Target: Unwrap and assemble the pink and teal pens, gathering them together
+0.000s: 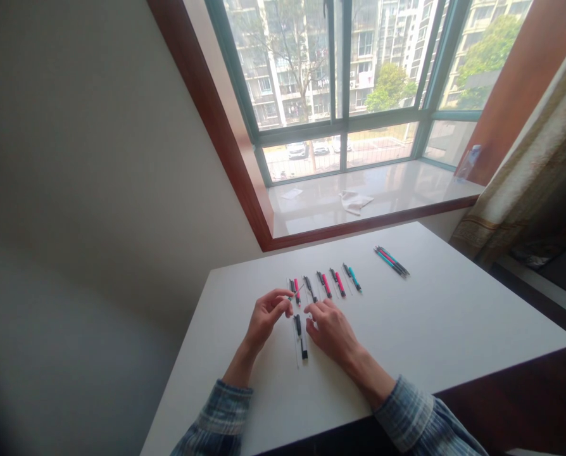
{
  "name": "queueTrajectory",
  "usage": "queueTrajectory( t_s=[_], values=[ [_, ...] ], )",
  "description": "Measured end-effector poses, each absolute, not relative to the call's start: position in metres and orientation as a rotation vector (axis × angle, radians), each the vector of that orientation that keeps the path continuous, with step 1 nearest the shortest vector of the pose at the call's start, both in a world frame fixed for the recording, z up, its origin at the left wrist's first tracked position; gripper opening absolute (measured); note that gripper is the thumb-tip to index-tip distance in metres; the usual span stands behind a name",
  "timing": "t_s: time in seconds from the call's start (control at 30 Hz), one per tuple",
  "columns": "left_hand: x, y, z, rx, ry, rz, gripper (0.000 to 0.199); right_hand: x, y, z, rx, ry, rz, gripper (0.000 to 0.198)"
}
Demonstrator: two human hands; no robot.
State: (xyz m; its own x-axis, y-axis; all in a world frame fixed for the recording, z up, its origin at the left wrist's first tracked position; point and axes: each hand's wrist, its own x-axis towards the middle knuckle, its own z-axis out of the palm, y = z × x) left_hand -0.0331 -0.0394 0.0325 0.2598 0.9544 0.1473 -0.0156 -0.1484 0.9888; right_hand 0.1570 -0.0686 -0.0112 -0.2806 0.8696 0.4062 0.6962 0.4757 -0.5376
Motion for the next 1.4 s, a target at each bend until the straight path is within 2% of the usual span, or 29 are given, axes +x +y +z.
queueTrajectory(
  t_s=[0.5,0.6,0.7,1.07,1.4],
  values=[
    [-0.031,-0.04,0.034,1.433,0.959,1.108,0.024,0.161,-0.067,-0.009,-1.327,-2.107,0.273,0.021],
    [-0.032,-0.04,0.033,1.434,0.956,1.109,0.024,0.162,-0.067,-0.008,-1.295,-2.013,0.31,0.016],
    [-0.032,-0.04,0.033,1.426,0.945,1.112,0.024,0.163,-0.066,-0.005,-1.236,-1.862,0.414,0.008],
    [-0.027,-0.043,0.029,1.527,0.897,0.921,0.025,0.169,-0.059,0.0,-1.019,-1.321,1.204,0.035],
    [-0.027,-0.044,0.028,1.594,0.959,0.859,0.025,0.173,-0.055,-0.002,-0.949,-0.933,1.36,0.036]
  ],
)
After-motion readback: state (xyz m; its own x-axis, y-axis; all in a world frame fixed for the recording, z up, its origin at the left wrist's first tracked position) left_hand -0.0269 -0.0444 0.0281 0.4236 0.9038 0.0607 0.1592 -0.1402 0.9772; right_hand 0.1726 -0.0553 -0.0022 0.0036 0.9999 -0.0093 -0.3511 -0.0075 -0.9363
